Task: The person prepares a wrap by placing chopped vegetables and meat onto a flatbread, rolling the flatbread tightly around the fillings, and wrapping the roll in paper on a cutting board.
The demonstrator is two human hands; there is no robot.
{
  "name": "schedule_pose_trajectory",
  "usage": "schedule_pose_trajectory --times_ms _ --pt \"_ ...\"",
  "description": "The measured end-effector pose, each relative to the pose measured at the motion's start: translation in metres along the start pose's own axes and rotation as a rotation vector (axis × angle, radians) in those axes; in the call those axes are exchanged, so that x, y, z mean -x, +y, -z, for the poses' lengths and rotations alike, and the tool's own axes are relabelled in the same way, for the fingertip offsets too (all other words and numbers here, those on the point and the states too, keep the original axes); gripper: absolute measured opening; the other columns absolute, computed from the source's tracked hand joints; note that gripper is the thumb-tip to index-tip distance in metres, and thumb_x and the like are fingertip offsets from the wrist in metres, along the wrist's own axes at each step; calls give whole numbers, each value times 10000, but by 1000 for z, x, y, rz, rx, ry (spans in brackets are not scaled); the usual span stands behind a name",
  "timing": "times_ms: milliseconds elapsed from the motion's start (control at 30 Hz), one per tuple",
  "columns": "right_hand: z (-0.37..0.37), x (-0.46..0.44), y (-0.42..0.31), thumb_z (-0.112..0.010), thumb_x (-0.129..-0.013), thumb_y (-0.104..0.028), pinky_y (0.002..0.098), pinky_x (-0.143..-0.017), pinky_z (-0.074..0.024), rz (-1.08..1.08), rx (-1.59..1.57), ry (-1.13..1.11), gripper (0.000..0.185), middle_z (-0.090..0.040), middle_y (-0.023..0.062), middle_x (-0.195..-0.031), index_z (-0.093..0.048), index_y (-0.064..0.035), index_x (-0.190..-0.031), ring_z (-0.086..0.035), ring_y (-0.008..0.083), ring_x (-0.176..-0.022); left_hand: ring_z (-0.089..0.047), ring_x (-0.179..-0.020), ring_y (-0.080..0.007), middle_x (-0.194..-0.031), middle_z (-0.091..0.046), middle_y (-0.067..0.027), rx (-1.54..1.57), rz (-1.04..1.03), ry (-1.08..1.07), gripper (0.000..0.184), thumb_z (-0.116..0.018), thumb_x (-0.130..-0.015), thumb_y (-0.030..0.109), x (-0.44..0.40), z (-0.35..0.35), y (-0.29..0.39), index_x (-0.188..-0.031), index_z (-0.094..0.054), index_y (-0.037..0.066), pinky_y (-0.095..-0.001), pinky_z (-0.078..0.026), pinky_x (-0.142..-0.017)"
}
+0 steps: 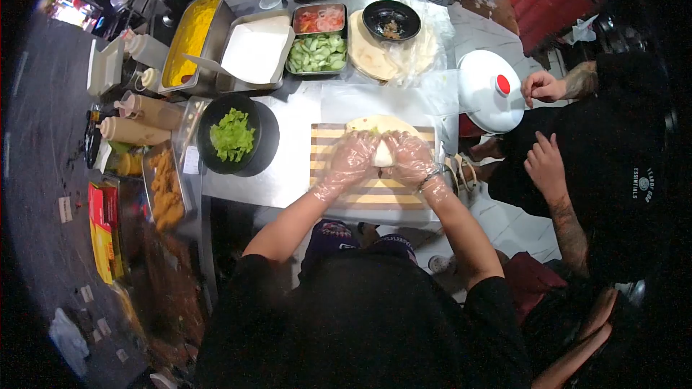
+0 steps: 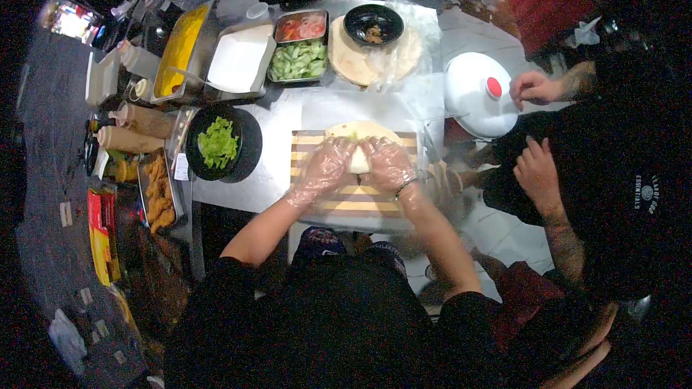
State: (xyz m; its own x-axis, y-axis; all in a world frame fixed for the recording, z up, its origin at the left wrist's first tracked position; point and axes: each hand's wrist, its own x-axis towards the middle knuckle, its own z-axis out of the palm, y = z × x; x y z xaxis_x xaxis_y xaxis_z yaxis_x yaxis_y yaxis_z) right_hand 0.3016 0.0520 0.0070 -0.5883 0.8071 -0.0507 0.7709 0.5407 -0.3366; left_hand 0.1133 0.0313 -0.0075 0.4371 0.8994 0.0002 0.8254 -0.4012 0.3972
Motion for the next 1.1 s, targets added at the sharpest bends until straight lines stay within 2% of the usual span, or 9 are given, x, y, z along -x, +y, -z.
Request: schedule_pose_trajectory --times_ms 200,300,433,500,633,700,800,1000,1100 --pt "0 -4 5 -795 -668 -392 420 -872 -508 -6 -107 19 594 -625 128 -1077 -598 -92 -1142 -624 302 -1008 -621 -1019 -319 -1040 -658 -167 136 51 -156 416 -761 -712 267 -17 29 4 -1037 -620 49 -425 -504 -899" --pt "8 -8 4 -796 -658 -401 415 -863 -512 -31 -171 -18 537 -629 125 -1049 -633 -109 -1078 -627 299 -996 -656 -916 -316 -926 -680 -161 160 -17 -119 370 -772 -654 283 -25 15 -8 -937 -669 67 -438 -525 -830" --pt "17 -15 3 -793 -647 -414 412 -866 -512 -72 -160 -97 501 -632 111 -1044 -657 -138 -1042 -627 300 -994 -669 -870 -322 -913 -688 -177 214 41 -208 348 -764 -650 266 -31 40 -4 -917 -685 56 -435 -527 -822" --pt "21 -16 -1 -791 -648 -423 412 -869 -512 -92 -142 -124 519 -632 117 -1046 -655 -125 -1051 -626 299 -1001 -674 -863 -323 -917 -693 -188 224 80 -390 343 -751 -667 258 -36 45 -3 -928 -691 45 -441 -528 -814" --pt "19 -5 -11 -781 -668 -441 415 -882 -510 -38 -11 8 565 -629 137 -1047 -643 -75 -1075 -620 301 -1015 -666 -891 -329 -923 -687 -182 117 -47 -204 357 -754 -677 274 -26 22 -5 -936 -673 42 -440 -520 -823" --pt "7 -4 -5 -771 -683 -445 418 -884 -507 -52 -13 -27 573 -627 141 -1049 -632 -61 -1085 -614 304 -1019 -654 -925 -332 -933 -678 -175 31 -75 -107 342 -746 -700 272 -20 11 -7 -938 -648 47 -440 -509 -835" --pt "11 0 -9 -753 -708 -447 426 -888 -502 -41 -3 -79 579 -624 139 -1056 -613 -49 -1104 -607 305 -1021 -645 -933 -334 -928 -668 -170 62 -49 -179 331 -737 -718 261 -17 30 3 -948 -625 51 -437 -502 -841" --pt "-4 12 -12 -744 -713 -448 451 -852 -513 -31 81 -68 558 -622 132 -1053 -608 -58 -1088 -618 312 -993 -648 -891 -336 -898 -665 -169 42 -53 -121 318 -739 -708 236 -4 3 0 -935 -626 45 -451 -504 -809" --pt "10 20 -24 -741 -722 -427 460 -812 -523 -16 -37 -123 496 -631 147 -1004 -624 -74 -1052 -628 332 -948 -655 -846 -348 -844 -663 -171 112 -78 -171 271 -719 -716 215 8 5 3 -904 -633 40 -456 -508 -777"
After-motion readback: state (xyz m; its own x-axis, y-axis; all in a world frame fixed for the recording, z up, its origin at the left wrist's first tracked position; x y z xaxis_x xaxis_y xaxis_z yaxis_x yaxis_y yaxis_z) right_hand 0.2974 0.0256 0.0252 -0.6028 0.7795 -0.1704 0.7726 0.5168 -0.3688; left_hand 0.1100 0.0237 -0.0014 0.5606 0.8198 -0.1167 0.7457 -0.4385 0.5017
